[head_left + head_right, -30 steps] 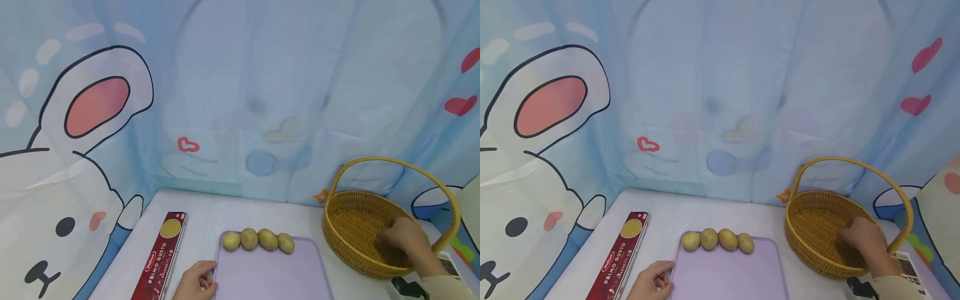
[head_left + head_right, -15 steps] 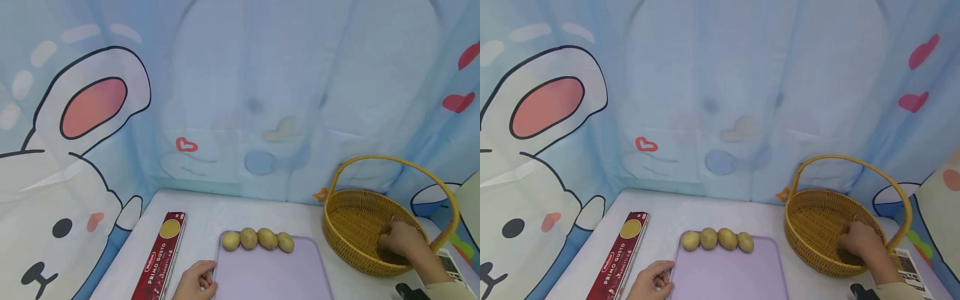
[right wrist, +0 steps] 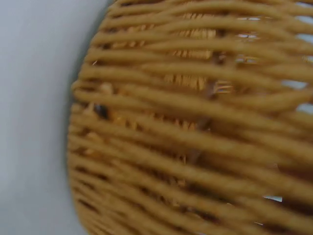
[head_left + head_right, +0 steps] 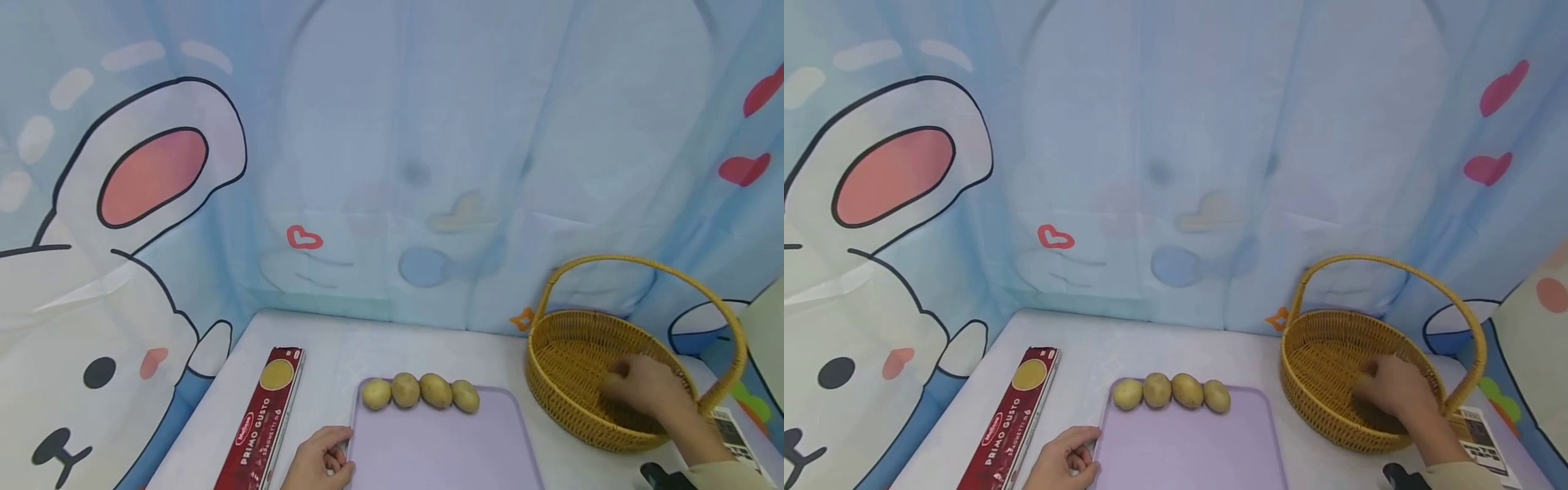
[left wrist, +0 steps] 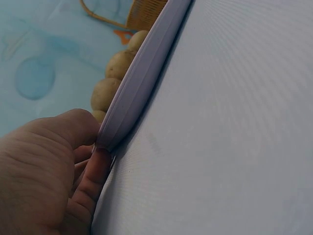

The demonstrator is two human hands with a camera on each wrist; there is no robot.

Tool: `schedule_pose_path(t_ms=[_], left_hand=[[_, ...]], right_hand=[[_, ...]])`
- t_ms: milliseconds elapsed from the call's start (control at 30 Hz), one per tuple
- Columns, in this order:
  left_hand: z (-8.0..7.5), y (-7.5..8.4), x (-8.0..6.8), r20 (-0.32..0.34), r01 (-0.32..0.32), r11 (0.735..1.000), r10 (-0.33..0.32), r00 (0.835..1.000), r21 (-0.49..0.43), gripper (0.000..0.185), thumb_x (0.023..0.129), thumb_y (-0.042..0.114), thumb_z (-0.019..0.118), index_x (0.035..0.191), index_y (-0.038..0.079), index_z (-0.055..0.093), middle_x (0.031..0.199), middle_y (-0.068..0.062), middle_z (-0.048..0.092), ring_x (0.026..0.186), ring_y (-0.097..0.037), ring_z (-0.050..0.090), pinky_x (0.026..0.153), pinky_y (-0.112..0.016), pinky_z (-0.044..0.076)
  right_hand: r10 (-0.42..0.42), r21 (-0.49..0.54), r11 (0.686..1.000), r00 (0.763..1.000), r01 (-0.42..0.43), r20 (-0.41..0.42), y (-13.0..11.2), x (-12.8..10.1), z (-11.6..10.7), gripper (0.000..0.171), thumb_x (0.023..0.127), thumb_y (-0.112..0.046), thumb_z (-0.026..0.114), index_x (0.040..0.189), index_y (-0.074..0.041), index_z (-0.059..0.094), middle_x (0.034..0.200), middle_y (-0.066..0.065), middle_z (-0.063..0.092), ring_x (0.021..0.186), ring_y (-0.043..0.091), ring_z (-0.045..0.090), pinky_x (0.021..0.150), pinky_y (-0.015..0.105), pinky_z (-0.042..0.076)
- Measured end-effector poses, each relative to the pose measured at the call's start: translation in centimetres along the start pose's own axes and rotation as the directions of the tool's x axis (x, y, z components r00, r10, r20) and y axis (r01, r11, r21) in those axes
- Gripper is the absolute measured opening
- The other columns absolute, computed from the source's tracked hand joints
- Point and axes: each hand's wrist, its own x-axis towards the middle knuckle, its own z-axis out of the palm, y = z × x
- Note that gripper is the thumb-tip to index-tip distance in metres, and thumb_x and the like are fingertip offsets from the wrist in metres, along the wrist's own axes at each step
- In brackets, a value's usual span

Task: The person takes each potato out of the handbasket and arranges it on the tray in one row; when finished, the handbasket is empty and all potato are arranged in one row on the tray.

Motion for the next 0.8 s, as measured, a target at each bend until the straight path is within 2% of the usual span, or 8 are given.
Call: schedule_pose_path(t_ms=[167, 367, 567, 800], left_hand=[[0.0, -0.1, 0.1, 0.004, 0.029, 1.0, -0.029, 1.0, 0.0, 0.042, 0.08, 0.004, 0.075, 0.119, -0.006, 0.063, 0.108, -0.009, 0.061, 0.071, -0.003, 0.056, 0.061, -0.022, 0.053], [0.0, 0.0, 0.0, 0.012, 0.041, 0.999, -0.041, 0.999, -0.001, 0.042, 0.08, 0.003, 0.074, 0.119, -0.007, 0.063, 0.106, -0.009, 0.06, 0.071, -0.003, 0.056, 0.061, -0.022, 0.053], [0.0, 0.2, -0.1, 0.014, 0.044, 0.999, -0.044, 0.999, -0.006, 0.043, 0.08, 0.004, 0.074, 0.12, -0.007, 0.063, 0.108, -0.01, 0.06, 0.071, -0.003, 0.056, 0.061, -0.022, 0.053], [-0.1, 0.2, 0.1, 0.017, 0.054, 0.999, -0.054, 0.998, -0.007, 0.043, 0.08, 0.005, 0.075, 0.12, -0.006, 0.063, 0.109, -0.009, 0.06, 0.071, -0.004, 0.056, 0.061, -0.021, 0.053]], right_hand=[[-0.059, 0.027, 0.998, 0.997, 0.061, -0.055, -1.3, -0.2, -0.4, 0.064, 0.077, -0.044, 0.076, 0.114, 0.007, 0.064, 0.104, 0.027, 0.063, 0.086, 0.042, 0.06, 0.062, 0.05, 0.048], [-0.113, 0.026, 0.993, 0.988, 0.116, -0.105, -3.0, -0.6, -0.4, 0.056, 0.077, -0.039, 0.076, 0.113, 0.003, 0.066, 0.1, 0.022, 0.065, 0.079, 0.032, 0.06, 0.058, 0.045, 0.047], [-0.194, 0.026, 0.979, 0.968, 0.201, -0.158, -5.2, -1.5, -0.8, 0.048, 0.077, -0.035, 0.077, 0.112, -0.004, 0.068, 0.095, 0.011, 0.067, 0.072, 0.021, 0.055, 0.055, 0.036, 0.042], [-0.231, 0.081, 0.966, 0.962, 0.244, -0.148, -7.9, -2.8, -1.5, 0.048, 0.079, -0.035, 0.077, 0.115, -0.006, 0.066, 0.092, 0.006, 0.065, 0.07, 0.019, 0.053, 0.055, 0.034, 0.041]])
